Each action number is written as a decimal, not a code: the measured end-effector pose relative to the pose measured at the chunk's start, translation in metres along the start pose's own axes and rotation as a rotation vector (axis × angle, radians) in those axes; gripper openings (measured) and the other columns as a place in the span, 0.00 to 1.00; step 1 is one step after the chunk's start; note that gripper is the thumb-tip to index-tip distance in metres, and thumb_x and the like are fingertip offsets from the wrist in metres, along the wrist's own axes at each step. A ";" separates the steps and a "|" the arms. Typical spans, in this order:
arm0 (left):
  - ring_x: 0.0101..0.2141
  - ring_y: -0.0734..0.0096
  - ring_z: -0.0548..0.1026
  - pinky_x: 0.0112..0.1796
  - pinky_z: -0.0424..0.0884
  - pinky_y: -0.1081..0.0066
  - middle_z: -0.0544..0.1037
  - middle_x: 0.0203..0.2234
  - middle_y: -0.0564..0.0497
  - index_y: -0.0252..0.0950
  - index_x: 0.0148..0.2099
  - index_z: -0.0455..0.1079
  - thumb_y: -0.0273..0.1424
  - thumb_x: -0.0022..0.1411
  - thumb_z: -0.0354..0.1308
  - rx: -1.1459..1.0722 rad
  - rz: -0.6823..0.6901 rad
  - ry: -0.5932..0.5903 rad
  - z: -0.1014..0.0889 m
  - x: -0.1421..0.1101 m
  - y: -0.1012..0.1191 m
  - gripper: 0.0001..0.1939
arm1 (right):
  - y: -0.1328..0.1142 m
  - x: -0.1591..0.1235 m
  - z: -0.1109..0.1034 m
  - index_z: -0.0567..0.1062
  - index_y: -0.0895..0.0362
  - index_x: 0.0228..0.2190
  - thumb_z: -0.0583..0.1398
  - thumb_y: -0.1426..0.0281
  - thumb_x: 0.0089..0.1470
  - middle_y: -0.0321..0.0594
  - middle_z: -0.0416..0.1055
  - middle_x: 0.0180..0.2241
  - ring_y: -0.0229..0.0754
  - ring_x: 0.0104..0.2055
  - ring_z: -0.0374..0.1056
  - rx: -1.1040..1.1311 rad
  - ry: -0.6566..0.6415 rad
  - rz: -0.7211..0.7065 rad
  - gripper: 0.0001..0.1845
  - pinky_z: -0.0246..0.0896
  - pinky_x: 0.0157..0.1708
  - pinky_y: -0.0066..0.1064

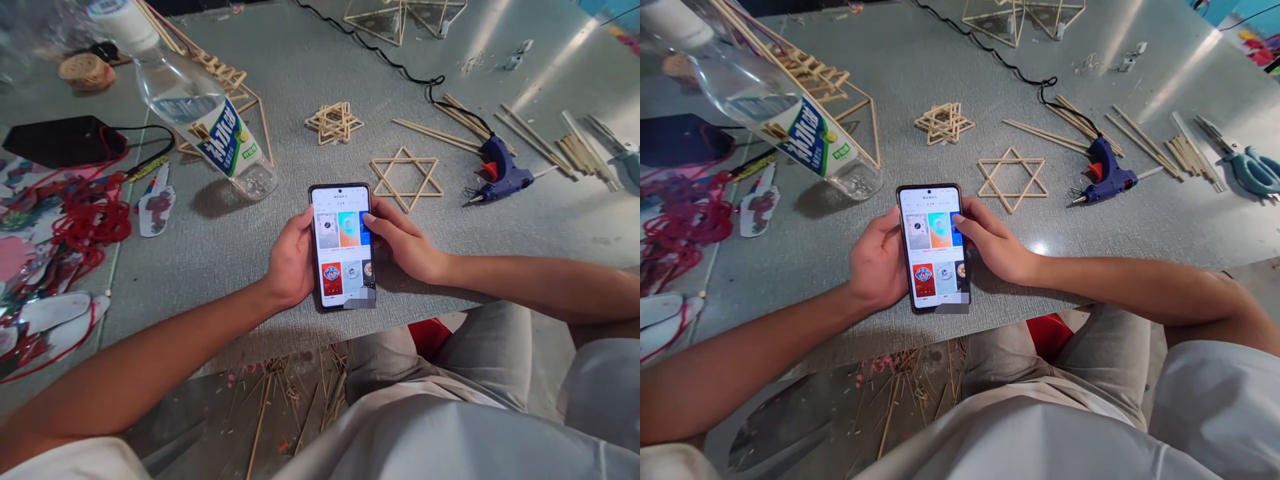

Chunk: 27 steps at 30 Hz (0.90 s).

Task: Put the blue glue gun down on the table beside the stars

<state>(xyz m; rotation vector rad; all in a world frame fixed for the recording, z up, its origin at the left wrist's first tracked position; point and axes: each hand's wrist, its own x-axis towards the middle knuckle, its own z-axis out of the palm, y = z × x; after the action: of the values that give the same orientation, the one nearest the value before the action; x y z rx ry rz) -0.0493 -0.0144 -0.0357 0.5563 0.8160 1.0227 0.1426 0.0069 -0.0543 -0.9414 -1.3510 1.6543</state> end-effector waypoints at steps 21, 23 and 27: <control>0.55 0.39 0.87 0.67 0.78 0.37 0.90 0.44 0.43 0.35 0.50 0.83 0.48 0.64 0.64 0.063 -0.064 0.031 -0.004 0.003 -0.003 0.23 | -0.007 -0.002 0.002 0.74 0.51 0.53 0.66 0.59 0.64 0.36 0.77 0.45 0.42 0.44 0.69 0.027 -0.039 -0.013 0.19 0.67 0.43 0.35; 0.58 0.38 0.86 0.67 0.78 0.38 0.90 0.46 0.42 0.35 0.50 0.83 0.49 0.65 0.63 0.057 -0.053 0.020 -0.004 0.004 -0.004 0.24 | -0.007 -0.002 0.002 0.73 0.51 0.53 0.66 0.60 0.62 0.35 0.77 0.44 0.42 0.43 0.69 0.027 -0.043 -0.011 0.20 0.66 0.42 0.35; 0.59 0.37 0.85 0.66 0.79 0.38 0.90 0.48 0.41 0.34 0.55 0.83 0.49 0.65 0.65 0.061 -0.047 0.015 -0.007 0.005 -0.005 0.27 | -0.007 -0.003 0.001 0.74 0.51 0.54 0.65 0.59 0.61 0.36 0.77 0.45 0.42 0.44 0.70 0.040 -0.011 0.035 0.21 0.65 0.42 0.34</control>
<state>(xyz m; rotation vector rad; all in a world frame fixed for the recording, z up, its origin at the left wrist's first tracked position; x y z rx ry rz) -0.0507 -0.0118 -0.0451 0.5791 0.8719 0.9621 0.1436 0.0047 -0.0471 -0.9388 -1.3101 1.7088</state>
